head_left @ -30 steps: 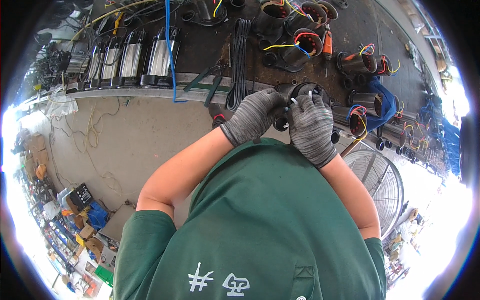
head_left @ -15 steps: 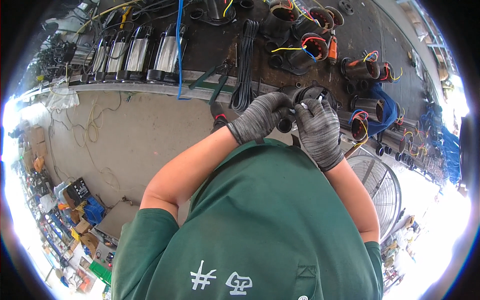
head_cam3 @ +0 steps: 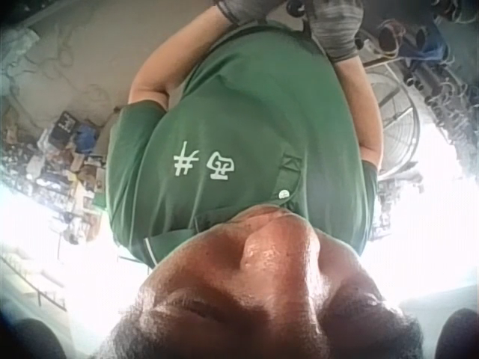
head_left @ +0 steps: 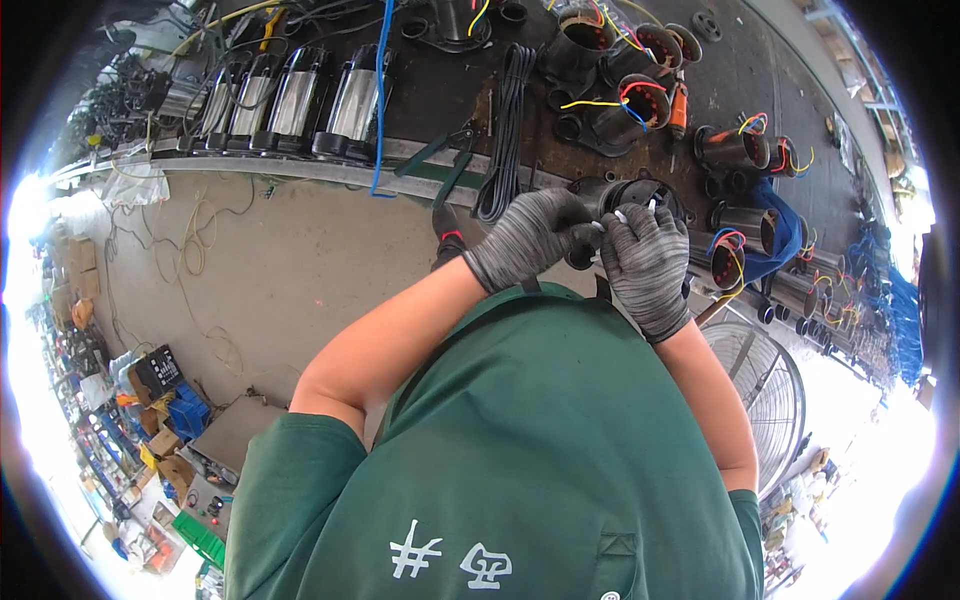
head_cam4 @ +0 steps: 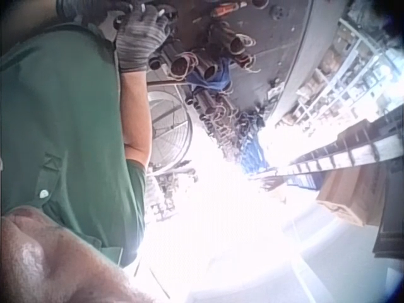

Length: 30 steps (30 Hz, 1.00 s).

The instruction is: The person assembles submersible pumps by stripping wires with a tool, connecting them to electrical components, and hammering a cap onto the pump motor.

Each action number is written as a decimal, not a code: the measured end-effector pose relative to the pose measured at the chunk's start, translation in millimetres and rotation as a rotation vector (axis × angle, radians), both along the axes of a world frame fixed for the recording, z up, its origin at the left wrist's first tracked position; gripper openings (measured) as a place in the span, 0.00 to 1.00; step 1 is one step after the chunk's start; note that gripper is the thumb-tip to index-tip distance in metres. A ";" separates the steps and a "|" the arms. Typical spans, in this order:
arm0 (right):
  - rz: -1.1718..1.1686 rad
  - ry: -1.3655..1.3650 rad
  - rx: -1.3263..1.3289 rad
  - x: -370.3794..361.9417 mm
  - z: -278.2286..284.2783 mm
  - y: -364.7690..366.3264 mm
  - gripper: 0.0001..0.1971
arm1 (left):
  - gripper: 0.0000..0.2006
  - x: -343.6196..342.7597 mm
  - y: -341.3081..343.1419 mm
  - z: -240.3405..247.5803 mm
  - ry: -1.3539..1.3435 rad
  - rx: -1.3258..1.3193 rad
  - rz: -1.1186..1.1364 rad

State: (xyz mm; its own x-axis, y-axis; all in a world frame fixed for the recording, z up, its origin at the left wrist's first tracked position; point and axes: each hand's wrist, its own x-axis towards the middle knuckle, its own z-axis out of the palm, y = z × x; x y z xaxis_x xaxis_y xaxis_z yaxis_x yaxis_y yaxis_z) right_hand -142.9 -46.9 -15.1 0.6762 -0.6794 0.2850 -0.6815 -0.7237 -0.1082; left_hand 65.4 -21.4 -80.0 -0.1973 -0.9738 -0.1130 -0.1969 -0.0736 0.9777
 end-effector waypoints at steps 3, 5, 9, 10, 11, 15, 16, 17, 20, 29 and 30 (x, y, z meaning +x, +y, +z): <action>-0.031 0.010 -0.035 1.2 -4.1 3.3 0.11 | 0.12 30.1 -15.0 -28.6 0.126 0.005 0.256; -0.054 0.023 -0.070 1.5 -6.9 4.0 0.10 | 0.20 76.0 -24.1 -64.2 -0.756 -0.020 0.412; -0.042 -0.005 -0.142 3.3 -6.4 5.7 0.09 | 0.36 132.3 -6.5 -116.9 -1.301 0.061 0.237; -0.063 0.000 -0.146 1.3 -7.1 7.1 0.08 | 0.40 129.7 -7.8 -113.7 -1.345 0.207 0.277; -0.068 0.003 -0.146 1.2 -6.5 7.7 0.08 | 0.39 123.7 -9.3 -99.8 -1.328 0.231 0.308; -0.119 -0.006 -0.151 3.3 -4.1 9.2 0.07 | 0.31 137.7 -6.0 -106.9 -0.941 0.237 0.313; -0.147 -0.022 -0.149 1.9 -6.7 9.5 0.07 | 0.31 129.6 2.2 -102.4 -0.939 0.231 0.311; -0.151 -0.023 -0.127 0.6 -8.4 11.0 0.07 | 0.29 119.4 11.4 -98.1 -0.765 0.186 0.412; -0.154 -0.012 -0.133 0.1 -8.4 12.9 0.07 | 0.18 74.0 22.5 -77.4 -0.246 -0.051 0.548; -0.154 0.093 -0.135 1.9 -9.3 8.1 0.17 | 0.44 -20.9 24.4 -6.1 -0.136 -0.135 0.176; -0.138 0.099 -0.140 0.8 -11.1 7.4 0.17 | 0.44 -25.3 23.4 -10.0 -0.130 -0.137 0.194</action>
